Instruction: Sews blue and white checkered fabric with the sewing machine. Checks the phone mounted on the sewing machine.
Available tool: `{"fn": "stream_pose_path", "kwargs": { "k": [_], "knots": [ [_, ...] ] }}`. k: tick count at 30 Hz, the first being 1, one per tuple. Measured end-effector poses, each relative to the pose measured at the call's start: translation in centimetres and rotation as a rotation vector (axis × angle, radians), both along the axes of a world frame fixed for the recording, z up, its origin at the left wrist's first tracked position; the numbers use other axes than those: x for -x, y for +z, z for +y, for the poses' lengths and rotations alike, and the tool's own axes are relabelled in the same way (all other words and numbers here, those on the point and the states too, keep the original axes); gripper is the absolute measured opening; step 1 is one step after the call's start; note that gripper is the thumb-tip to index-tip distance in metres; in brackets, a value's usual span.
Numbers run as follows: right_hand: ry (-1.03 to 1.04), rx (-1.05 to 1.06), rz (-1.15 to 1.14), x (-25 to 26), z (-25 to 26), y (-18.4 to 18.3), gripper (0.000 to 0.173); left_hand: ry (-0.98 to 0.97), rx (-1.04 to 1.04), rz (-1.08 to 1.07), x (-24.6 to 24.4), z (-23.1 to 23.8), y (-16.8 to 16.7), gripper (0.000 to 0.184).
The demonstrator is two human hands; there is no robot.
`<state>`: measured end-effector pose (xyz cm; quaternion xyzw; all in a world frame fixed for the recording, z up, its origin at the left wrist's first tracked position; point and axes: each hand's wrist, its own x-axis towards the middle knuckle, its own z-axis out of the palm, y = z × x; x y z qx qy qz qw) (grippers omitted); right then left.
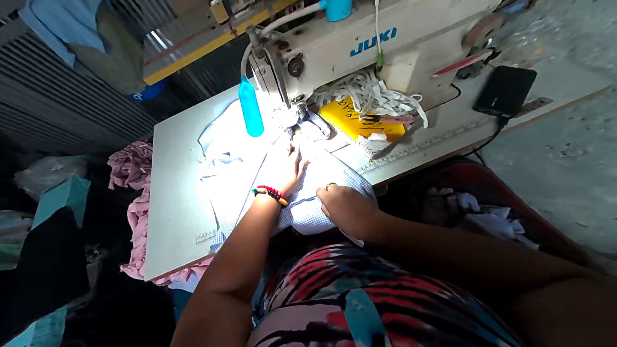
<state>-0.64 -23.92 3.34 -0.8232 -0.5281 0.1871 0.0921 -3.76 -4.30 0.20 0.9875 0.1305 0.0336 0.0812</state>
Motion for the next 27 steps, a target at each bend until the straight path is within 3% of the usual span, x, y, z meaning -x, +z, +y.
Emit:
{"fn": "stream_pose_path", "kwargs": {
  "k": [2,4,7,10,17,25,27],
  "knots": [
    [-0.024,0.000,0.040,0.3,-0.1,0.3,0.032,0.065,0.059,0.010,1.4,-3.0,0.9,0.043],
    [-0.026,-0.038,0.024,0.5,-0.5,0.0,0.031,0.136,0.203,0.100,3.1,-5.5,1.7,0.050],
    [-0.010,-0.093,-0.009,0.3,-0.6,-0.4,0.032,0.154,0.229,0.069,4.6,-6.6,1.0,0.050],
    [0.007,-0.119,-0.058,-0.4,-0.1,-0.7,0.030,0.119,0.199,0.020,4.4,-5.4,0.3,0.048],
    [0.007,0.037,0.023,-1.8,2.7,0.9,0.031,0.084,0.227,-0.014,2.7,-2.4,-0.8,0.049],
    [-0.023,-0.025,-0.004,-2.9,5.4,1.0,0.030,-0.074,0.004,-0.013,0.9,2.0,-0.9,0.055],
    [-0.036,-0.015,0.022,-3.0,5.9,1.0,0.032,-0.113,-0.049,-0.004,1.0,1.7,-0.6,0.045]
  ]
}}
